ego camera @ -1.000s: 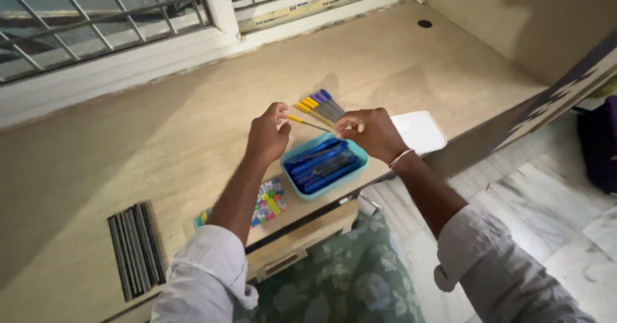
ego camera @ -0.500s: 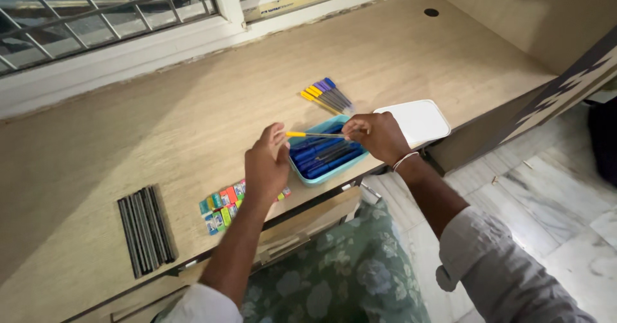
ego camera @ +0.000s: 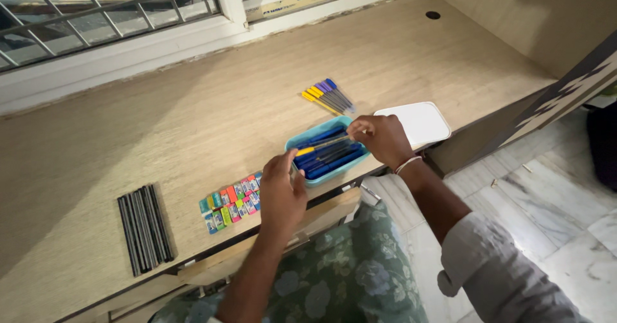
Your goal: The person organizes pens and small colorful boxes on a low table. They place pens into a light blue container, close it with a lid, and store the container in a drawer. They then open another drawer and place the lid inside.
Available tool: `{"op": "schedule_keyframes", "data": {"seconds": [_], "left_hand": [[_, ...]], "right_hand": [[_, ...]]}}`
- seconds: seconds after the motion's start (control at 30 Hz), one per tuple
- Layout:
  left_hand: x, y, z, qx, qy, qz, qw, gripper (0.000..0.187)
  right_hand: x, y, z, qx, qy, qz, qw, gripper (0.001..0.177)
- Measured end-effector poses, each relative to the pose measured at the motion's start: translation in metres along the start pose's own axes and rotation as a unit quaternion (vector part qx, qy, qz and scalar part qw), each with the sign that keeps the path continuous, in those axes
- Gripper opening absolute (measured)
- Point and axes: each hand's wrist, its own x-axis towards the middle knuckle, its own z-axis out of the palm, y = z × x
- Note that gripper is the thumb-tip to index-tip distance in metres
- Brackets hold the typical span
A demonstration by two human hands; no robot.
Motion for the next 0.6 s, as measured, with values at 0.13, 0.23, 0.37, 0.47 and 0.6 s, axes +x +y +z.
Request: {"op": "schedule_keyframes", "data": {"seconds": [0.13,0.23,0.37,0.47,0.6], "left_hand": [[-0.008,0.007,-0.003,0.017,0.018,0.035,0.999,0.041],[-0.009,0.015,-0.006,0.015,0.006,0.008,1.000,0.040],[-0.006,0.017,-0.010,0.001,-0.002,-0.010,1.000,0.037],[-0.007,0.011,-0.012,-0.019,0.009,0.020,1.000,0.036],[-0.002,0.004,-0.015,-0.010,0.009,0.041,0.999,0.035]], "right_hand": [[-0.005,0.000,0.001,0.009,0.000,-0.017,1.000,0.014],[-0.006,0.001,0.001,-0.001,-0.005,-0.018,1.000,0.012],[-0.005,0.003,0.001,-0.012,-0.006,-0.036,0.999,0.013],[-0.004,0.005,0.000,-0.026,-0.007,-0.041,0.999,0.011],[0.000,0.008,-0.004,-0.029,-0.009,-0.036,0.999,0.010]]}}
